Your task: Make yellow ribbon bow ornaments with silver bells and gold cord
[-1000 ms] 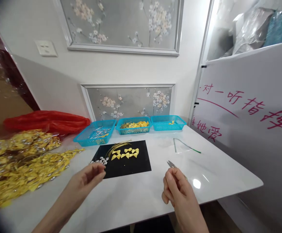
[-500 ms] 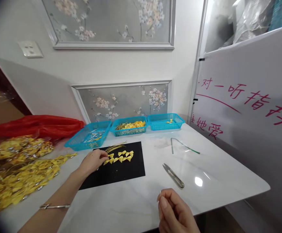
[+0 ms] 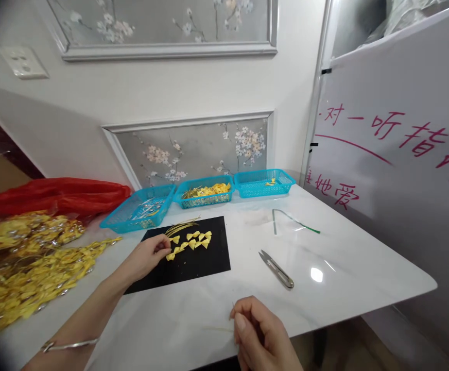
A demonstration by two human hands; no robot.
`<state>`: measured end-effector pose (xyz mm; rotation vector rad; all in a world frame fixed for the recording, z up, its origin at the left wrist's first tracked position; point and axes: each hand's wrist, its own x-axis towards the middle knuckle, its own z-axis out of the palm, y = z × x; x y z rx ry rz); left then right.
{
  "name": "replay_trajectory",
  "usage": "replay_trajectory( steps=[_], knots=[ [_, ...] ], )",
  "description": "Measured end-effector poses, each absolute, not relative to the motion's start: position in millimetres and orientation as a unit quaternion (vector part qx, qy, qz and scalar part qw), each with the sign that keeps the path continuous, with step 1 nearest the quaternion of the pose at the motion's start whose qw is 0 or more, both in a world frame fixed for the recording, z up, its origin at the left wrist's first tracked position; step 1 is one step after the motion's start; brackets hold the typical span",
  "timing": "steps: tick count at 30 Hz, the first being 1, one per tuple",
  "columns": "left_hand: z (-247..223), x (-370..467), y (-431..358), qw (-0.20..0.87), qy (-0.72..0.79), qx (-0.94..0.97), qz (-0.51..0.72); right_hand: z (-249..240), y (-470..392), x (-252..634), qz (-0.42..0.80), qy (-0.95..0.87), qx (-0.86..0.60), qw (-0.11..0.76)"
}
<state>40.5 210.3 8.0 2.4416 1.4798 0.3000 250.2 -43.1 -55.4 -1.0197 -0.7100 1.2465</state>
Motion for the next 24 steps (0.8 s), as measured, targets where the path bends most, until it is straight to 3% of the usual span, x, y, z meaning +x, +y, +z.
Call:
replay_trajectory(
  steps=[10, 15, 24],
  knots=[
    [-6, 45, 195, 0.096, 0.554, 0.811, 0.159, -56, -30, 226, 0.546, -0.415, -0.46, 0.563],
    [-17, 57, 202, 0.134, 0.551, 0.81, 0.153, -60, -28, 220, 0.546, -0.452, -0.482, 0.514],
    [17, 44, 114, 0.295, 0.439, 0.813, 0.241, -42, -39, 212, 0.445, -0.386, -0.504, 0.632]
  ],
)
